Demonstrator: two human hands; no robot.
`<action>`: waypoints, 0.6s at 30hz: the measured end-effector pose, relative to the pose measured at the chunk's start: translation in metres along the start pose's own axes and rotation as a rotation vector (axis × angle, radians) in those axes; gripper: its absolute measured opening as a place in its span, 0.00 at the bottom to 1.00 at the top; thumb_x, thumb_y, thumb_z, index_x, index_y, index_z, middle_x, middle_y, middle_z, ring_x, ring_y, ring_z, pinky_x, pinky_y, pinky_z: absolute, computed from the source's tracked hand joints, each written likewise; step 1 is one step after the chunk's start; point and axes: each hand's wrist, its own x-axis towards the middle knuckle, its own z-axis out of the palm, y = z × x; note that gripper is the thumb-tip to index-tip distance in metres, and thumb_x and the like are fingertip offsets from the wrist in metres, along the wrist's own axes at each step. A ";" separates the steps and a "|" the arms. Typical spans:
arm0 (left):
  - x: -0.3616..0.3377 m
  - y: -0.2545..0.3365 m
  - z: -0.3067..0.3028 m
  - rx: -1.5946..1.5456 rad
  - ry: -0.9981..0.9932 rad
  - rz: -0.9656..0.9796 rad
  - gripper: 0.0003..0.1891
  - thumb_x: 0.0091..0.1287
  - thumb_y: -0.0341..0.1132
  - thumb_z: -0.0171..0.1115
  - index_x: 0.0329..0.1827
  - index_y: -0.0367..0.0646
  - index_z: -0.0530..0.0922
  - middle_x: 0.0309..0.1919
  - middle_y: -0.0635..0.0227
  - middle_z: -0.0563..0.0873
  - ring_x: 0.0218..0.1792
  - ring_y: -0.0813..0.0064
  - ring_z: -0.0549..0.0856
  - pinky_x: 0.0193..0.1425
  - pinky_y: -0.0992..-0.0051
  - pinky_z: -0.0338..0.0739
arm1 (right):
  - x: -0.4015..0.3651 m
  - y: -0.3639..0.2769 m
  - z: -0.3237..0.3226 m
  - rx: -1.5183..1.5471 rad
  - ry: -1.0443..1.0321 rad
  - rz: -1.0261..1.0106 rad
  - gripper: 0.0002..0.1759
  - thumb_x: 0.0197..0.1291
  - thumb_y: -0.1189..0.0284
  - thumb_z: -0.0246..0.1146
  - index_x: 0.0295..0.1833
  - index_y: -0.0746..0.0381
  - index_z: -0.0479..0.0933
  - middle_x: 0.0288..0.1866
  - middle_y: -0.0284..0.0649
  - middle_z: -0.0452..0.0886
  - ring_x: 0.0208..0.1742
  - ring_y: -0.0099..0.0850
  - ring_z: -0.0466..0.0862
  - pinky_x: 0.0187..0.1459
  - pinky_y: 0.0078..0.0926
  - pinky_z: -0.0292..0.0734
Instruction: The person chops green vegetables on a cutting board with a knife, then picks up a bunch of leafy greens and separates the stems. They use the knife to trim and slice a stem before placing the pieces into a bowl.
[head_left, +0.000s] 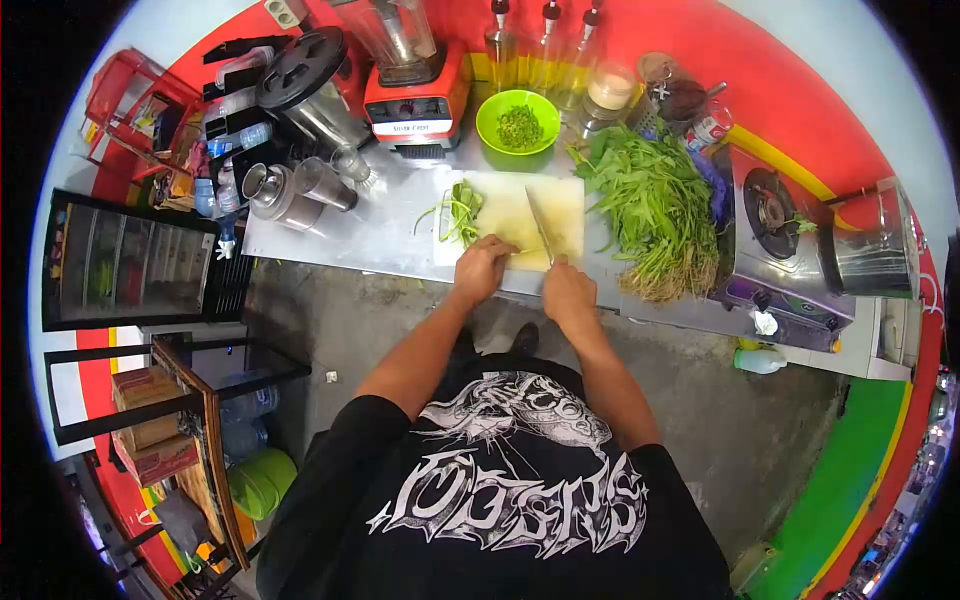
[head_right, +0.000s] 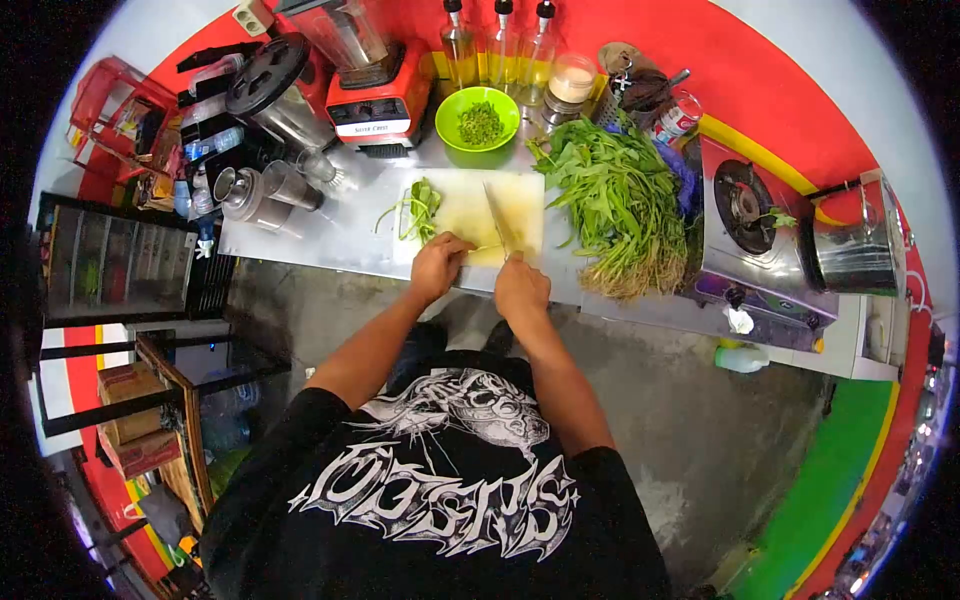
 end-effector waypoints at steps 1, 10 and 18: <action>-0.002 -0.004 0.002 -0.068 0.049 0.021 0.11 0.66 0.26 0.62 0.45 0.49 0.89 0.41 0.64 0.87 0.46 0.57 0.86 0.51 0.62 0.80 | -0.004 0.000 0.001 0.012 0.032 -0.017 0.12 0.67 0.73 0.53 0.51 0.68 0.72 0.40 0.57 0.88 0.44 0.51 0.90 0.48 0.48 0.83; -0.004 -0.006 0.004 -0.076 0.067 0.012 0.10 0.65 0.27 0.64 0.44 0.48 0.90 0.39 0.64 0.87 0.42 0.58 0.87 0.49 0.63 0.80 | 0.003 -0.005 0.016 0.050 0.001 0.050 0.12 0.70 0.72 0.50 0.53 0.68 0.71 0.41 0.59 0.88 0.44 0.52 0.90 0.47 0.48 0.84; -0.001 -0.022 0.010 -0.156 0.015 0.000 0.09 0.64 0.25 0.65 0.44 0.46 0.90 0.40 0.59 0.86 0.41 0.58 0.87 0.48 0.64 0.81 | -0.003 -0.004 0.011 0.073 -0.067 0.061 0.18 0.64 0.74 0.57 0.58 0.71 0.70 0.44 0.59 0.87 0.49 0.54 0.88 0.52 0.51 0.82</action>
